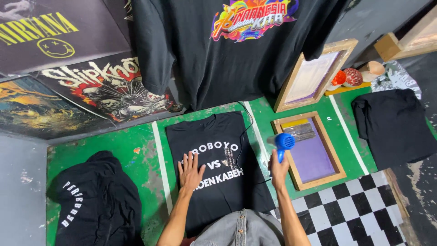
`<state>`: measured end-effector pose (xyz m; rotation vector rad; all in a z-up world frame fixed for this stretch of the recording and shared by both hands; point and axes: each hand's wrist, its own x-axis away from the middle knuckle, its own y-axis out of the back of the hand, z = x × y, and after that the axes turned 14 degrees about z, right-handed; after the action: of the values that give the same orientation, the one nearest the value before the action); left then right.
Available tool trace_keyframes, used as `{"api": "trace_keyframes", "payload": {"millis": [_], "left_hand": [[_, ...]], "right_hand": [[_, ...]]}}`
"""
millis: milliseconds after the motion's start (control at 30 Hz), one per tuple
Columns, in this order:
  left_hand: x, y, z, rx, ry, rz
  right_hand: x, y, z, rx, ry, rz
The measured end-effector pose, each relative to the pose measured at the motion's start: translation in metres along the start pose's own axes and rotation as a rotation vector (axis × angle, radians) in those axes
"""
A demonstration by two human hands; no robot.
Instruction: Performing screen printing on a black t-shirt using a silk screen, squeegee, and ink, then drying the print with a hairdryer.
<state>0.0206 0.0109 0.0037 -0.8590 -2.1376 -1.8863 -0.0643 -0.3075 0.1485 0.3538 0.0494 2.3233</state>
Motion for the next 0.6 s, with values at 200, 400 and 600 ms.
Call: {"api": "trace_keyframes", "payload": {"millis": [200, 400, 600], "left_hand": [[-0.002, -0.019, -0.050, 0.027, -0.156, 0.019], [-0.038, -0.070, -0.054, -0.111, -0.387, -0.651], [-0.028, -0.033, -0.001, -0.007, -0.240, -0.307]], "right_hand": [[0.054, -0.057, 0.002, 0.114, -0.125, 0.376], [0.117, -0.095, 0.034, 0.129, 0.017, 1.091], [0.072, -0.070, 0.003, 0.100, 0.000, 0.928]]}}
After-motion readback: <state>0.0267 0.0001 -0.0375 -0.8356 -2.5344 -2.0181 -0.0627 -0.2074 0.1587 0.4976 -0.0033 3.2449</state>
